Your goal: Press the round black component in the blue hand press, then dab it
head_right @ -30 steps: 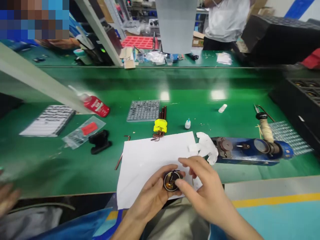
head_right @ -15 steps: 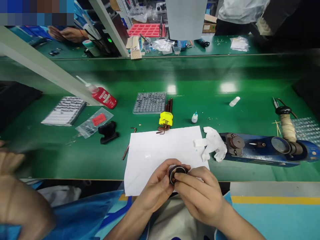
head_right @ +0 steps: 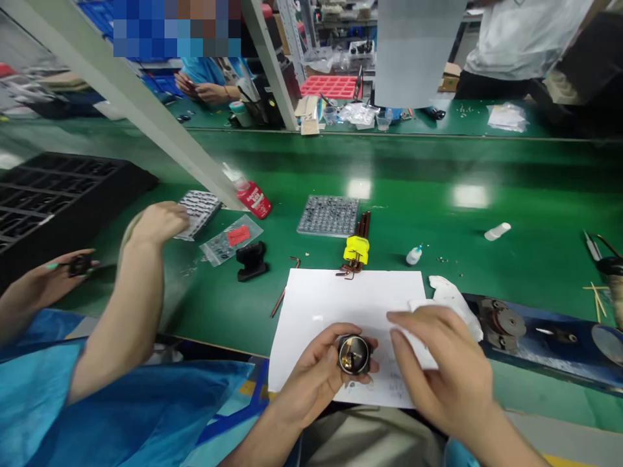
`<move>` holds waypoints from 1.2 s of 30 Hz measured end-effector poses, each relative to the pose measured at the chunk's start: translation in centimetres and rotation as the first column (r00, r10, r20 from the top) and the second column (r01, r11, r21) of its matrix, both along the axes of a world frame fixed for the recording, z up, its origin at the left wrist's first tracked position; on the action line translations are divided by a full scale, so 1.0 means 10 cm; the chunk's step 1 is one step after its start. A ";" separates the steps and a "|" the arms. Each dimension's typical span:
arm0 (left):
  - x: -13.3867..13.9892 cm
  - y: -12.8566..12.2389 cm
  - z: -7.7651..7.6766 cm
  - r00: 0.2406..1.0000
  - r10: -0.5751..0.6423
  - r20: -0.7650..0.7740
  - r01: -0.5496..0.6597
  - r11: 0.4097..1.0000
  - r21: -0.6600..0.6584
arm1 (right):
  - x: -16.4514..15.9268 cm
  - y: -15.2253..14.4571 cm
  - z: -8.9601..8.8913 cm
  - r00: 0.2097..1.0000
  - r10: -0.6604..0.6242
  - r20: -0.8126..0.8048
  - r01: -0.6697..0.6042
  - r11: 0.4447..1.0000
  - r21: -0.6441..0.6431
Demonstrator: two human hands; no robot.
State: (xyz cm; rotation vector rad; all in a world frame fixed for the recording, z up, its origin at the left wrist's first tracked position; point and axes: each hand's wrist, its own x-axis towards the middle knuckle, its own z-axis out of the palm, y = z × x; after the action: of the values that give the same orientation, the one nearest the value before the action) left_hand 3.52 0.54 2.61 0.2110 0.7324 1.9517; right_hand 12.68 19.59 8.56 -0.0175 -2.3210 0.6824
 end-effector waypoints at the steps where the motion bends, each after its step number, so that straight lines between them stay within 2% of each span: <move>1: -0.03 -0.04 -0.02 0.999 0.039 -0.025 -0.040 0.999 -0.034 | -0.15 0.04 0.07 0.998 -0.033 0.056 0.030 0.998 0.051; 4: -0.10 -0.16 -0.03 0.988 0.122 -0.091 -0.134 0.981 -0.142 | -0.55 0.12 0.24 0.953 -0.153 0.262 0.096 0.971 0.220; 6: -0.13 -0.24 -0.01 0.985 0.139 -0.105 -0.159 0.965 -0.210 | -0.71 0.17 0.29 0.908 -0.242 0.343 0.154 0.952 0.265; 8: -0.16 -0.31 0.03 0.982 0.157 -0.107 -0.180 0.947 -0.267 | -0.74 0.25 0.30 0.880 -0.326 0.345 0.266 0.941 0.210; 10: -0.20 -0.37 0.05 0.979 0.175 -0.105 -0.200 0.929 -0.312 | -0.68 0.37 0.25 0.840 -0.470 0.270 0.465 0.881 0.086; 11: -0.22 -0.39 0.05 0.979 0.181 -0.099 -0.204 0.924 -0.324 | -0.64 0.43 0.22 0.801 -0.547 0.246 0.566 0.824 -0.009; 12: -0.24 -0.40 0.05 0.980 0.182 -0.086 -0.200 0.923 -0.329 | -0.59 0.48 0.17 0.763 -0.588 0.269 0.637 0.755 -0.156; 13: -0.27 -0.41 0.05 0.982 0.178 -0.067 -0.190 0.926 -0.326 | -0.56 0.52 0.10 0.746 -0.570 0.344 0.665 0.667 -0.336; 15: -0.32 -0.39 0.05 0.986 0.167 -0.020 -0.164 0.936 -0.310 | -0.56 0.59 -0.04 0.784 -0.343 0.518 0.621 0.419 -0.662; 16: -0.34 -0.37 0.05 0.987 0.160 0.002 -0.152 0.941 -0.301 | -0.59 0.61 -0.11 0.808 -0.196 0.555 0.589 0.285 -0.756; 17: -0.36 -0.34 0.05 0.988 0.152 0.020 -0.140 0.946 -0.292 | -0.63 0.62 -0.18 0.823 -0.082 0.562 0.567 0.181 -0.804; 18: -0.37 -0.31 0.05 0.989 0.144 0.033 -0.129 0.951 -0.282 | -0.67 0.63 -0.23 0.829 -0.015 0.559 0.556 0.121 -0.822; 21: -0.39 -0.23 0.04 0.992 0.117 0.046 -0.103 0.968 -0.230 | -0.81 0.64 -0.33 0.858 0.048 0.512 0.511 0.027 -0.859; 23: -0.37 -0.19 0.03 0.994 0.103 0.042 -0.094 0.980 -0.177 | -0.84 0.62 -0.34 0.889 0.032 0.457 0.457 -0.010 -0.889; 25: -0.34 -0.16 0.04 0.995 0.093 0.033 -0.087 0.986 -0.141 | -0.79 0.56 -0.33 0.917 -0.012 0.398 0.398 -0.024 -0.917; 29: -0.22 -0.08 0.12 0.997 0.024 0.076 -0.010 0.983 -0.181 | -0.48 0.36 -0.33 0.955 -0.073 0.288 0.286 -0.029 -0.958; 32: -0.13 0.01 0.15 0.991 -0.056 0.118 0.079 0.976 -0.201 | -0.20 0.18 -0.39 0.992 -0.033 0.123 0.122 -0.015 -0.992; 34: -0.10 0.08 0.15 0.992 -0.067 0.110 0.091 0.970 -0.227 | -0.07 0.08 -0.44 1.000 0.015 0.019 0.019 -0.012 -1.000; 36: -0.09 0.15 0.14 0.994 -0.055 0.090 0.077 0.962 -0.260 | 0.00 0.01 -0.48 0.997 0.051 -0.049 -0.048 -0.031 -0.998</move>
State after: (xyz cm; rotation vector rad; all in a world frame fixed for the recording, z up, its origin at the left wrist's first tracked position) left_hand 2.61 2.03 4.03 -0.0072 0.9096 1.7672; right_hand 12.72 19.69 3.80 -0.6231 -1.1995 2.3098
